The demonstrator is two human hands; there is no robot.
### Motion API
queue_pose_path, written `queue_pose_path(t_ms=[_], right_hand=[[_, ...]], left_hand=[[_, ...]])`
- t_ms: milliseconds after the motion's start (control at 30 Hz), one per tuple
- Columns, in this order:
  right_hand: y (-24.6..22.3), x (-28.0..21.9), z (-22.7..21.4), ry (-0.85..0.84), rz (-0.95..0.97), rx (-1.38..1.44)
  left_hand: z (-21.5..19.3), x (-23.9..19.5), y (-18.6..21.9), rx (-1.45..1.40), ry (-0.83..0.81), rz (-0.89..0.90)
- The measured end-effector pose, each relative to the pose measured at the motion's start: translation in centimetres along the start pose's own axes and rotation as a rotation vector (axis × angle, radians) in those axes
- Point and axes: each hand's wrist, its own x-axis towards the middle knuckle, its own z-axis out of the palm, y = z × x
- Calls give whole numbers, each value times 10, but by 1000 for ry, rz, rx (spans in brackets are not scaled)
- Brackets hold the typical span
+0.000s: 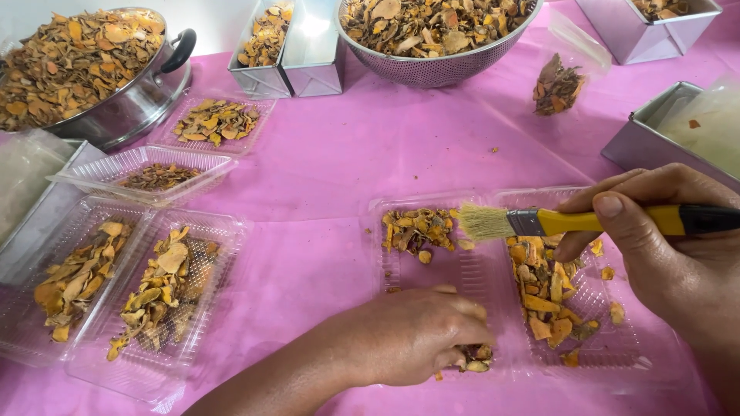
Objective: Sorting and packing dried tea leaves into plastic containers and bags using hands and a brush.
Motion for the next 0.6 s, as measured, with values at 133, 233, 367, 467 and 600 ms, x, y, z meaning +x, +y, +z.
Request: queue_pose_path(t_ms=[133, 233, 367, 467, 600], right_hand=[[-9, 0, 2, -2, 93, -63], [2, -1, 0, -4, 44, -6], [5, -1, 0, -12, 24, 31], [-1, -1, 2, -5, 40, -8], [-3, -1, 3, -1, 56, -16]], left_hand=[[-14, -4, 14, 20, -76, -91], [-14, -7, 15, 27, -89, -103], [-17, -8, 19, -2, -115, -85], [-14, -8, 19, -29, -143, -117], [-23, -9, 33, -74, -158, -218]])
